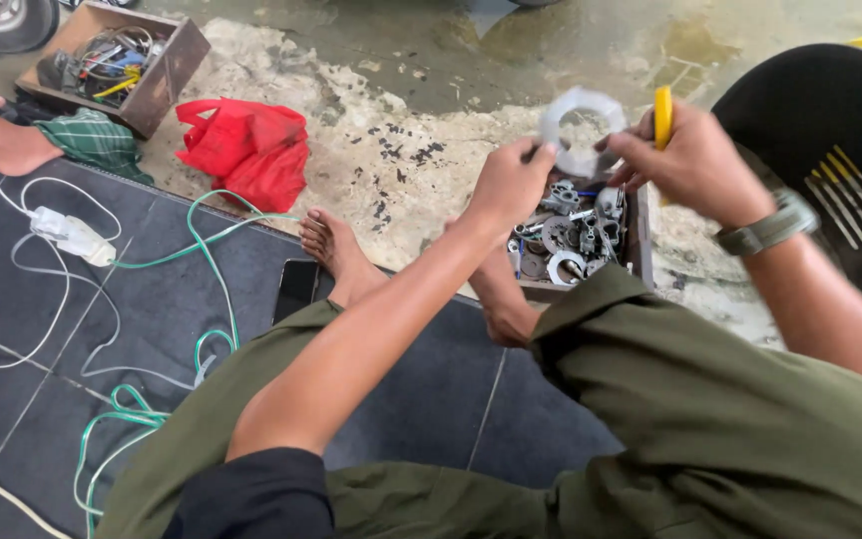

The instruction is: Cleaning and sorting motorcycle engine parts using a small hand tool

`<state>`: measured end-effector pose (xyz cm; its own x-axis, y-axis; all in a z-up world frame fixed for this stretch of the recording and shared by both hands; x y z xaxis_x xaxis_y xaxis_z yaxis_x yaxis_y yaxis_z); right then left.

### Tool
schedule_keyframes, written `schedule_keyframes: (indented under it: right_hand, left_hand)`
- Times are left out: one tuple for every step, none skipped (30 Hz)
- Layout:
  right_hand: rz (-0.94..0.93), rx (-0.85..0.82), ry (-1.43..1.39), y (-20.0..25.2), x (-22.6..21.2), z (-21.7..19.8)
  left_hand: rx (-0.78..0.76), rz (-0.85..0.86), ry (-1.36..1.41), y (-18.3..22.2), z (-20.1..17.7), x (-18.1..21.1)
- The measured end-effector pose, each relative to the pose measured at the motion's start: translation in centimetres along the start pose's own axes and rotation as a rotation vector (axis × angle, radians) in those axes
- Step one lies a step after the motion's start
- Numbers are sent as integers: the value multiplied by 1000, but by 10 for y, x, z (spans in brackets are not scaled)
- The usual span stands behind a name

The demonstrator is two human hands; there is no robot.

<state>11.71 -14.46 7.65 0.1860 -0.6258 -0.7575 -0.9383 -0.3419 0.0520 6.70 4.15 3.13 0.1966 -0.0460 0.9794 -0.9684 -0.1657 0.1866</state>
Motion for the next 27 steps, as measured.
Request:
schedule_keyframes:
  right_hand:
    - [1, 2, 2, 6, -6, -9]
    - [-29, 36, 43, 13, -12, -20]
    - [-59, 70, 84, 20, -17, -31]
    - [-45, 76, 86, 26, -20, -39]
    - [-79, 61, 79, 31, -23, -47]
    - [-120, 49, 73, 35, -28, -57]
    - [-111, 58, 75, 39, -32, -65]
    - [-126, 33, 119, 44, -35, -72]
    - [-141, 8, 162, 49, -38, -78]
    - [-131, 12, 163, 58, -49, -82]
    - [-152, 12, 325, 66, -60, -87]
    - [-177, 7, 485, 69, -73, -91]
    - [-170, 8, 486, 62, -69, -94]
    - [-91, 1, 504, 55, -63, -95]
    - [-11, -5, 522, 49, -57, -96]
    - [1, -1, 519, 37, -48, -90]
    - [57, -14, 523, 24, -39, -85]
    - [116, -32, 528, 11, -28, -78]
    - [130, -33, 528, -1, -11, -65]
    - [150, 5, 445, -14, 4, -53]
    - [170, 44, 362, -27, 20, -41]
    - [178, 41, 361, -37, 39, -24]
    - [227, 2, 331, -48, 59, -6]
    - [273, -37, 301, -58, 79, 12]
    - [280, -41, 301, -74, 125, 34]
    - [239, 27, 339, -88, 170, 56]
    - [197, 95, 376, -103, 214, 78]
  left_hand:
    - [-2, 1, 1, 0, 1, 7]
    - [-38, 51, 0, 0, 4, 14]
    - [-74, 101, 0, -1, 7, 22]
    - [-89, 96, 1, 4, 8, 28]
    - [-116, 109, 46, 8, 9, 35]
    - [-140, 127, 91, 11, 10, 44]
    - [-153, 127, 91, 10, 12, 47]
    - [-157, 167, 50, 10, 14, 49]
    - [-162, 207, 10, 10, 16, 50]
    - [-172, 204, 11, 13, 19, 54]
    - [-192, 231, -29, 16, 21, 59]
    - [-208, 259, -69, 15, 21, 65]
    - [-213, 257, -68, 12, 26, 61]
    - [-217, 263, -36, 10, 29, 56]
    - [-221, 269, -5, 7, 33, 51]
    - [-233, 266, -7, 4, 36, 47]
    - [-220, 231, -29, 0, 38, 42]
    - [-206, 193, -48, -4, 40, 35]
    - [-218, 185, -46, -10, 44, 20]
    - [-204, 104, -36, -17, 47, 5]
    - [-190, 24, -28, -24, 50, -10]
    - [-195, 17, -28, -33, 54, -28]
    - [-178, -53, -81, -42, 57, -47]
    - [-160, -122, -134, -50, 59, -66]
    - [-164, -128, -134, -76, 69, -112]
    - [-55, -124, -64, -100, 74, -157]
    - [53, -118, 5, -124, 81, -202]
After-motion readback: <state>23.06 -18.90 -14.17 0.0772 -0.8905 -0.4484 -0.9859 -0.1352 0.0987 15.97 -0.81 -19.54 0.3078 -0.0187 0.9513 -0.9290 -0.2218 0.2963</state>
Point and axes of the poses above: each hand's wrist, its own y-axis away from the middle knuckle, its own z-axis out of the palm, x = y × z, the point moved 2 cm from there along -y, towards the middle knuckle, and after that the axes turned 6 degrees about x, right-handed, at the moved point
